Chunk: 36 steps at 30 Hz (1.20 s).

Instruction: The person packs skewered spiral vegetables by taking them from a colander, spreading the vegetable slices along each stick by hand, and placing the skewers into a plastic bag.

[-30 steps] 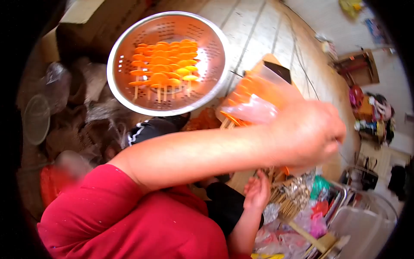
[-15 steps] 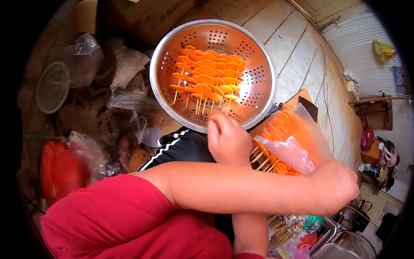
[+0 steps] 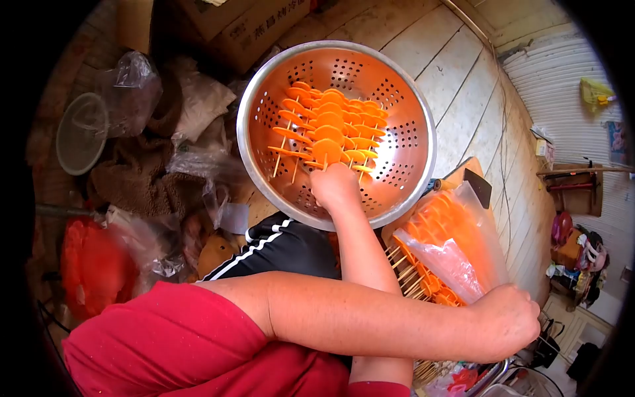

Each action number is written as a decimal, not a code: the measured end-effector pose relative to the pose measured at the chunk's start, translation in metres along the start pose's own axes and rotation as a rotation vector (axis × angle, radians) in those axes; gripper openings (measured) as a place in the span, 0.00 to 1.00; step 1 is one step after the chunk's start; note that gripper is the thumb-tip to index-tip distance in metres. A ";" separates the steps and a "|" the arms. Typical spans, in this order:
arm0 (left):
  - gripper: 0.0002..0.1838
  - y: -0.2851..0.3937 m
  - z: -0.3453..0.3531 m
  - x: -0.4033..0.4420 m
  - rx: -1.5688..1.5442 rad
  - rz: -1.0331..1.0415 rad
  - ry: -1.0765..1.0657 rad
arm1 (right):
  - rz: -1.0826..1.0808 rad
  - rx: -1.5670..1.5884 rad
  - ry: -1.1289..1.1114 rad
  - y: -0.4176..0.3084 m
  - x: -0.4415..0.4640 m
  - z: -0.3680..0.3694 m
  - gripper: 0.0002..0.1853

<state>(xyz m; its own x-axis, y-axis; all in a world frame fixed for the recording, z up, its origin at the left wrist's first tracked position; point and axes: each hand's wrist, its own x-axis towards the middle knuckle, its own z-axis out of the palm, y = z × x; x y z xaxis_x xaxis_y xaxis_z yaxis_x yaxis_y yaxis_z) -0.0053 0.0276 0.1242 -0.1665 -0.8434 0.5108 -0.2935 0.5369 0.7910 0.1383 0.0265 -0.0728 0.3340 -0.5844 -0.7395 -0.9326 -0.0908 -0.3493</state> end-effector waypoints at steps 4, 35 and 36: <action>0.04 0.001 0.008 0.000 -0.025 -0.023 0.073 | -0.058 0.236 0.075 0.004 -0.016 -0.005 0.14; 0.08 -0.003 0.006 0.001 -0.227 0.089 0.143 | -0.189 1.431 0.571 0.265 -0.320 0.040 0.13; 0.08 0.000 0.006 0.001 -0.291 0.029 0.123 | -0.220 1.429 0.619 0.260 -0.306 0.033 0.13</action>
<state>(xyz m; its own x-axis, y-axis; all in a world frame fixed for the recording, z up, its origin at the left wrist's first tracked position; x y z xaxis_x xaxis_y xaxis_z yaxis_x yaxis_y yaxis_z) -0.0109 0.0269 0.1224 -0.0508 -0.8286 0.5576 -0.0051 0.5585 0.8295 -0.2023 0.2087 0.0436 0.0002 -0.9222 -0.3868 0.1406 0.3830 -0.9130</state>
